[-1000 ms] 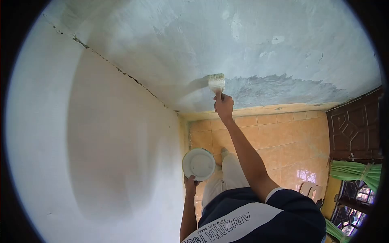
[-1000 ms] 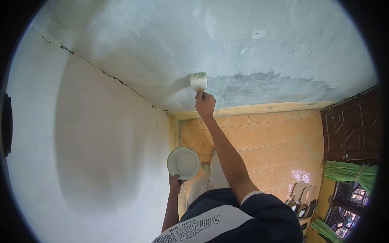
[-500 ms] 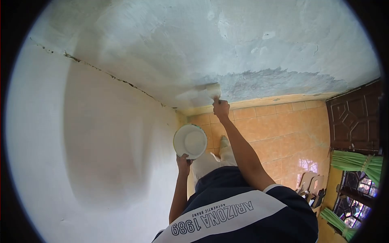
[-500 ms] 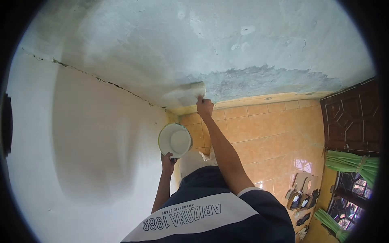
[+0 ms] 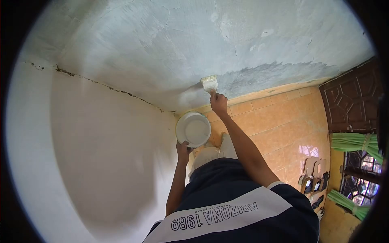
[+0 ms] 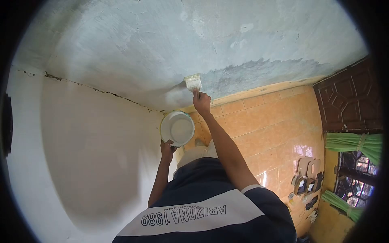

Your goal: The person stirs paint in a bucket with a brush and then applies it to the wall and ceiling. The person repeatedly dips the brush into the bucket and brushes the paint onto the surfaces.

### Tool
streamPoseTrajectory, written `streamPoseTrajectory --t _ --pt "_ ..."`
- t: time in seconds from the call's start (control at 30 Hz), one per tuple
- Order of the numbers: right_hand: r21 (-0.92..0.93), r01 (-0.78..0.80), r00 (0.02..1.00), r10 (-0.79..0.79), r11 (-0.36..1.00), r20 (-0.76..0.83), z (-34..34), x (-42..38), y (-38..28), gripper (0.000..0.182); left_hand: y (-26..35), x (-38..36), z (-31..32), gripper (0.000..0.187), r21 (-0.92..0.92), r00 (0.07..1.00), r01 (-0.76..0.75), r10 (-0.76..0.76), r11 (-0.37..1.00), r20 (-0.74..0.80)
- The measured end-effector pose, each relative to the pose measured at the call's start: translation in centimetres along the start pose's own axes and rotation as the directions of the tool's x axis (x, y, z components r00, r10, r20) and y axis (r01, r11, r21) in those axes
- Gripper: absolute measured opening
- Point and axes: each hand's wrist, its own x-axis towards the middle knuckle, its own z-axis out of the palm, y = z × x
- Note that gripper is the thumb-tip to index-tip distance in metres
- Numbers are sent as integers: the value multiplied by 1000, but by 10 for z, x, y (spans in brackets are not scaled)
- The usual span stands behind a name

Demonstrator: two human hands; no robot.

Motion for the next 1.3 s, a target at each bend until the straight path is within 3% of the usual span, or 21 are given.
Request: streamPoseTrajectory --t 0.17,0.3,0.4,0.5,0.57,0.6,0.67,0.7,0.77,0.8,0.87,0.93,1.0,1.07,1.3 --pt "-61 -275 957 279 960 80 9 -8 23 61 9 12 -11 57 22 999 1 -2 1000 40" --pt "-2 -286 956 286 958 65 -17 -3 -21 61 -1 28 -26 61 55 998 23 -27 998 63" --pt "117 -274 955 257 954 146 -45 -7 -67 61 -5 26 -28 63 51 999 40 -41 998 28" --pt "134 -165 978 145 977 150 -52 -14 -70 60 -13 31 -32 64 33 997 74 -75 997 9" --pt "119 53 999 -51 991 -19 -47 -19 -58 61 -16 26 -31 65 54 997 75 -75 996 3" --pt "120 48 999 -45 992 -23 -35 -13 -43 61 -15 30 -34 65 69 998 70 -70 995 1" --pt "-59 66 998 -66 996 12 -14 4 -11 60 -8 28 -36 65 70 998 64 -65 995 16" --pt "-59 62 998 -62 996 8 -9 8 -6 60 -5 28 -35 65 64 998 56 -58 996 28" --pt "-170 265 955 -282 949 -91 2 11 5 58 2 28 -35 61 62 998 54 -56 997 21" --pt "-167 261 957 -278 951 -87 -3 8 3 58 0 23 -34 57 55 999 52 -53 997 6" --pt "-125 47 998 -53 991 -40 0 3 -1 54 -2 28 -37 59 77 998 63 -62 995 -10" --pt "-174 -39 999 37 984 -11 14 -2 21 55 -5 32 -41 61 103 998 68 -66 992 -21" --pt "-224 -118 992 123 967 9 21 -1 37 57 -6 36 -43 60 65 997 39 -44 997 66" --pt "-191 -328 933 349 925 89 18 -4 44 59 -9 32 -41 60 88 997 36 -41 995 61" --pt "58 -64 998 62 996 27 -35 -15 -61 63 -15 25 -34 52 44 998 61 -60 997 -25"
